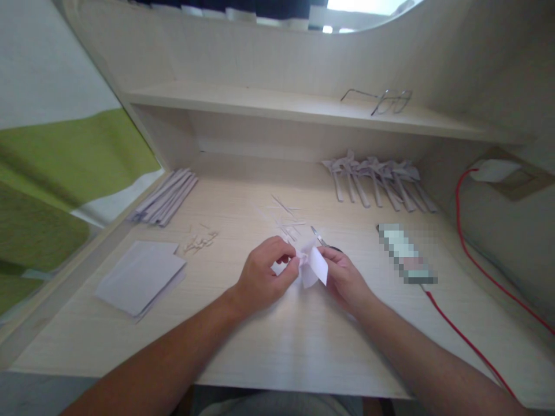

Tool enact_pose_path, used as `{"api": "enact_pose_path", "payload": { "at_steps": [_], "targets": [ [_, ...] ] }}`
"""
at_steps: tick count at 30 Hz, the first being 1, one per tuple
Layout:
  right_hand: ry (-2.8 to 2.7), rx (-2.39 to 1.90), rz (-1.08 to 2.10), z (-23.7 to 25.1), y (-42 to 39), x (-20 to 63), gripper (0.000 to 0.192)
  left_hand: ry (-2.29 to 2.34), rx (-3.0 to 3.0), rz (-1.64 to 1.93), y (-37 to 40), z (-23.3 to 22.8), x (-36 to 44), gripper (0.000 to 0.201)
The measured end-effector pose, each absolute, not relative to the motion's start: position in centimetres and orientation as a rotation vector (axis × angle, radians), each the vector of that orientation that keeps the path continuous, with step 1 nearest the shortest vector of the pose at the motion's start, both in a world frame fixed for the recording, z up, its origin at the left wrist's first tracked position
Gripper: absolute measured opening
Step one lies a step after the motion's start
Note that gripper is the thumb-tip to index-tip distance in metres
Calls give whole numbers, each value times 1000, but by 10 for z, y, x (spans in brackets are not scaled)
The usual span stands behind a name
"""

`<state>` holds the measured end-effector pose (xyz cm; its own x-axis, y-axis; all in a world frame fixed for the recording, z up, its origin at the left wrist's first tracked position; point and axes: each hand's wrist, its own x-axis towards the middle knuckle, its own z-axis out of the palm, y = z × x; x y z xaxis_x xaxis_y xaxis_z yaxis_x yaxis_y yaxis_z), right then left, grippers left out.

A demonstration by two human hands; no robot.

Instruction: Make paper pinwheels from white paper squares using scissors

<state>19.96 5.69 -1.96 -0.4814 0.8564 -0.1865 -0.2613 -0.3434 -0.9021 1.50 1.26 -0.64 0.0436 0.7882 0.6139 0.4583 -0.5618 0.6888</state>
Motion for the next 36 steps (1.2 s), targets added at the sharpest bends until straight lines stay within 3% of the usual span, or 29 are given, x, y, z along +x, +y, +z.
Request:
{"api": "enact_pose_path", "payload": {
  "at_steps": [10, 13, 17, 24, 29, 36],
  "targets": [
    [-1081, -971, 1891, -19, 59, 199, 19, 1492, 1928, 1504, 24, 3, -1, 12],
    [-1081, -1004, 1880, -22, 59, 200, 18, 1578, 1992, 1331, 31, 19, -23, 6],
    [-1084, -993, 1875, -26, 59, 201, 19, 2088, 1969, 753, 50, 43, -88, 15],
    [-1164, -980, 1859, -33, 58, 200, 21, 2734, 1611, 664, 81, 48, -200, 29],
    [-1210, -989, 1817, -32, 57, 198, 16, 2861, 1567, 610, 91, 36, -222, 27],
    [-1262, -951, 1799, -39, 58, 201, 15, 2971, 1531, 267, 94, 30, -232, 38]
  ]
}}
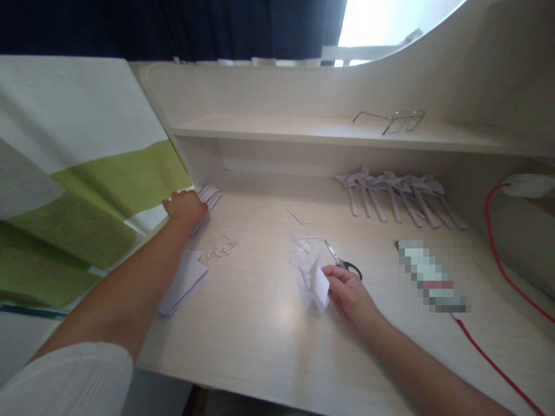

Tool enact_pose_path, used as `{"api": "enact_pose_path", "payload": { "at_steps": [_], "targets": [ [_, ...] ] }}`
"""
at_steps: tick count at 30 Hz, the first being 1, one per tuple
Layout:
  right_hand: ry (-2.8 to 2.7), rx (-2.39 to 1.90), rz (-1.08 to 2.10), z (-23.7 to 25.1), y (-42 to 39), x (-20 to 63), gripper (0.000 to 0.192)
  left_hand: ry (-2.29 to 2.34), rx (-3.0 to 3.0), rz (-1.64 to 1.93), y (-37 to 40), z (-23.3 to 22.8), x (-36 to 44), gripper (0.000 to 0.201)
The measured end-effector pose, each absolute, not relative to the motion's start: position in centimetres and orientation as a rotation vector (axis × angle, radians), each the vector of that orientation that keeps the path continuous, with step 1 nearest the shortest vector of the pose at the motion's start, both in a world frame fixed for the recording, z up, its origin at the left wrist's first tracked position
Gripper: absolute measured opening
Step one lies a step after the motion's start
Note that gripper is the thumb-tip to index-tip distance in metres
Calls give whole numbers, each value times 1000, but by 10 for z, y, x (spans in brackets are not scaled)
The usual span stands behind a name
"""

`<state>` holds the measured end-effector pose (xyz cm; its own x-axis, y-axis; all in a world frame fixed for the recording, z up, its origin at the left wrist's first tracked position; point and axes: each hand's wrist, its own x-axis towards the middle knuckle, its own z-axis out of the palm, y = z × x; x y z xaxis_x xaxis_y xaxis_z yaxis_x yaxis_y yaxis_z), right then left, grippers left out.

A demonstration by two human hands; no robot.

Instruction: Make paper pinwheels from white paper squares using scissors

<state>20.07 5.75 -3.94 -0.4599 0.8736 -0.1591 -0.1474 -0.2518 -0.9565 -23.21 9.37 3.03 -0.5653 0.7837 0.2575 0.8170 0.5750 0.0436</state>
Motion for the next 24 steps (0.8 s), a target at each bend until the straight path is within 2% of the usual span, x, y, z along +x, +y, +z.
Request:
{"api": "enact_pose_path", "payload": {
  "at_steps": [7, 16, 21, 24],
  "targets": [
    [-1305, -927, 1781, -36, 58, 200, 14, -2673, -1320, -135, 95, 37, -231, 37],
    [-1242, -959, 1805, -28, 60, 195, 10, -2696, -1290, -456, 99, 80, -208, 23],
    [-1171, -966, 1778, -22, 62, 196, 9, -2791, -1691, -853, 86, 86, -148, 27],
    [-1134, -964, 1744, -18, 61, 197, 11, -2746, -2252, -1727, 62, 67, -95, 23]
  ]
}}
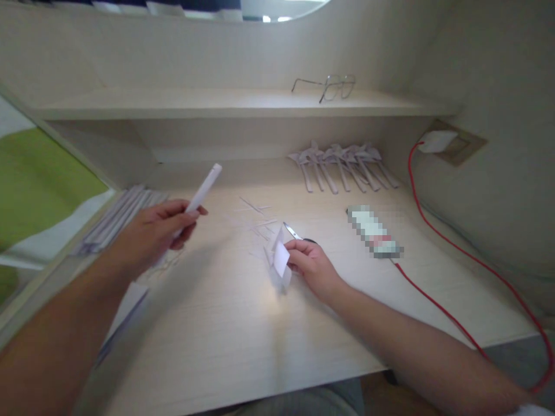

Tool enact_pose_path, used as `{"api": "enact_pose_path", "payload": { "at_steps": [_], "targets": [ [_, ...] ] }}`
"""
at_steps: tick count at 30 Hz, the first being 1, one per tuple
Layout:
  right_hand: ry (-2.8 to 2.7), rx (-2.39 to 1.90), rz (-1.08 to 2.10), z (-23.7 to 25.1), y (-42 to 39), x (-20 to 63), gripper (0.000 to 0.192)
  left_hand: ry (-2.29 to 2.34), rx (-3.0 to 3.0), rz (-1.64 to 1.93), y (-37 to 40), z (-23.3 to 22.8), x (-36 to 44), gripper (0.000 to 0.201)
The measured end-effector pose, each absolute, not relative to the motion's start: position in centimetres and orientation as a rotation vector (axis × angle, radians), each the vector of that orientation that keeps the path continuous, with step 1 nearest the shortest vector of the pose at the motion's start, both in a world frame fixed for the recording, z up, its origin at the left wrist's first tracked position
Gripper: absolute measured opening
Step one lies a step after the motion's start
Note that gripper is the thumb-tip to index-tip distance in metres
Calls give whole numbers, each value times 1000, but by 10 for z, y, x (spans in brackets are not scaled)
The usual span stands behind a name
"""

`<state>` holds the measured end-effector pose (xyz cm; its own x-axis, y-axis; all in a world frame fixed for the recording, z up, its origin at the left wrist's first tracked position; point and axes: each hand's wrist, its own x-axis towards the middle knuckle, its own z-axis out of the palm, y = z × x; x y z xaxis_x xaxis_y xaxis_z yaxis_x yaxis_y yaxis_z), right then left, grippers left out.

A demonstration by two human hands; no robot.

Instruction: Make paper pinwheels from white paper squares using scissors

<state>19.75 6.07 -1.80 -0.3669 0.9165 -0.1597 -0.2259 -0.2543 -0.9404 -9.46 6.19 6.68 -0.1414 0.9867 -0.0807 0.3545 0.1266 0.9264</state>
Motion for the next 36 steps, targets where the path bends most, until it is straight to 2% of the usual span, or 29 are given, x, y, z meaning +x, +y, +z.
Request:
{"api": "enact_pose_path", "payload": {
  "at_steps": [5, 12, 21, 32, 36],
  "targets": [
    [-1093, -982, 1682, -18, 58, 198, 10, 1356, 1256, 1027, 36, 32, -30, 29],
    [-1091, -950, 1631, -13, 59, 203, 7, 1270, 1174, 1130, 27, 4, -10, 28],
    [-1025, -899, 1592, -7, 60, 209, 13, 1291, 1374, 1060, 11, 7, 0, 41],
    [-1144, -803, 1533, -4, 60, 213, 10, 1236, 1444, 1067, 5, 0, 4, 21],
    [-1141, -809, 1523, -4, 61, 212, 8, 1283, 1537, 1102, 2, -1, 4, 26]
  ]
}}
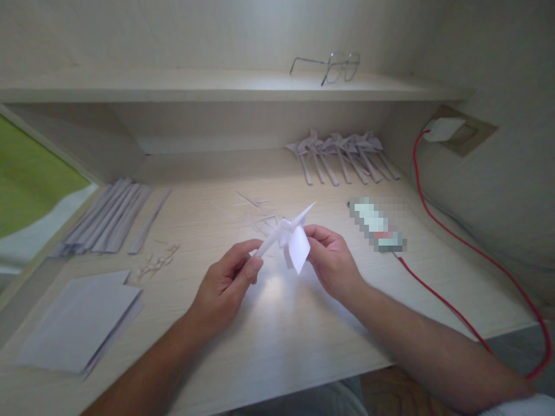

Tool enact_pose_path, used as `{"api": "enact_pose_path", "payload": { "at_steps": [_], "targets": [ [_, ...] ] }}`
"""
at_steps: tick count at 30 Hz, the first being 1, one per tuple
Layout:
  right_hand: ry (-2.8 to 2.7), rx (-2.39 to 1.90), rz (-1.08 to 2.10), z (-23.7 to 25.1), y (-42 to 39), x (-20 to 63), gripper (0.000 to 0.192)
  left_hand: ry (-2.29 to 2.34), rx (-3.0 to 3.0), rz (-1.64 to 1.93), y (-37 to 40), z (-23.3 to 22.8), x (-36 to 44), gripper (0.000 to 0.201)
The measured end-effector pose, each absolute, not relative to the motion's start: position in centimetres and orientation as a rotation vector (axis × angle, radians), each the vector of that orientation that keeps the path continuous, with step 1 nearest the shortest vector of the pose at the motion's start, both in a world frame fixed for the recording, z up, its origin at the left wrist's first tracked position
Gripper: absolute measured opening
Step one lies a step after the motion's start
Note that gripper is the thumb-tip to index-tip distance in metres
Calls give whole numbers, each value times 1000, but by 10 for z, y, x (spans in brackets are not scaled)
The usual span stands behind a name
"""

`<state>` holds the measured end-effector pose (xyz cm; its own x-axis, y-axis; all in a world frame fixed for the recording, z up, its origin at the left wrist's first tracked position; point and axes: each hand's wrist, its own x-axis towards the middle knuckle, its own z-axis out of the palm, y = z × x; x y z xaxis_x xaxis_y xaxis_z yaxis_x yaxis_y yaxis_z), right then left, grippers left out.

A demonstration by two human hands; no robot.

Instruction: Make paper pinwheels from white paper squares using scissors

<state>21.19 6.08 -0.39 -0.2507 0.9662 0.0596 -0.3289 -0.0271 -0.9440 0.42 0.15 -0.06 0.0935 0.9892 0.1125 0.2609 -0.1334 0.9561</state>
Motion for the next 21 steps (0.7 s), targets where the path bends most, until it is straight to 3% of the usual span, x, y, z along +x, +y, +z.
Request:
{"api": "enact_pose_path", "payload": {
  "at_steps": [21],
  "targets": [
    [-1106, -850, 1596, -1, 54, 215, 15, 1430, 1948, 1301, 5, -17, 1, 41]
  ]
}}
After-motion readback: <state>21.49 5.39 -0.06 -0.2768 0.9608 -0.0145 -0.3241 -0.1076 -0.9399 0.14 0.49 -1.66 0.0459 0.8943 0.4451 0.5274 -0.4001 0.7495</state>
